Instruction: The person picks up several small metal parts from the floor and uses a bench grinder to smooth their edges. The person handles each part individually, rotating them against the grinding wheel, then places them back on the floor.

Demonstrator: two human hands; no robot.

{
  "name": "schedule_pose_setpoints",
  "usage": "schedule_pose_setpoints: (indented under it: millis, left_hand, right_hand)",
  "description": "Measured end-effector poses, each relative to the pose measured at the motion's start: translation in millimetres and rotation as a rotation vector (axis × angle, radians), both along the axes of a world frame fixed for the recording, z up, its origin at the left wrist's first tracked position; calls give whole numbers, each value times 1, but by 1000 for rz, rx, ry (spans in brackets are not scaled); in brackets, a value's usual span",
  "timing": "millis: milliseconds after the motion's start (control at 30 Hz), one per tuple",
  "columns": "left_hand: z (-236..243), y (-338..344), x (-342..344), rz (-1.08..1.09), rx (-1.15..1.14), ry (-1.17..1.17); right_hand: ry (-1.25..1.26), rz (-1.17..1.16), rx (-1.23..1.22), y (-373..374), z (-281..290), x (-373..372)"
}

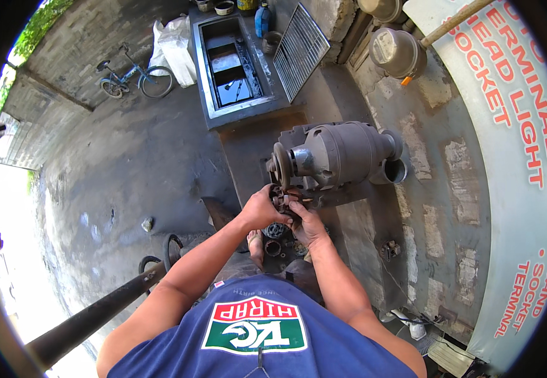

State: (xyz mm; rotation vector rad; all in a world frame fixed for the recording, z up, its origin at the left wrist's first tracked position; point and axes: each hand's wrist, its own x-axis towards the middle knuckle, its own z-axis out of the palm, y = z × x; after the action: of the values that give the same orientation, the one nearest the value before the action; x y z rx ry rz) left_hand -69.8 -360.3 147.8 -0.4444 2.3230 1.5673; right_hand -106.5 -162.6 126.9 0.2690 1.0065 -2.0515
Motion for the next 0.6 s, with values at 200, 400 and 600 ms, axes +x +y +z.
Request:
schedule_pose_setpoints:
  millis: [200,400,600]
  left_hand:
    - [3,4,-2,25,20,-38]
    - [-6,2,-1,25,63,-37]
    - [-14,5,41,193,1082,-32]
  right_hand:
    - [-7,-37,-42,2,1,2]
    - [-44,-27,4,-2,0,0]
    - [242,76,-26,10,21,17]
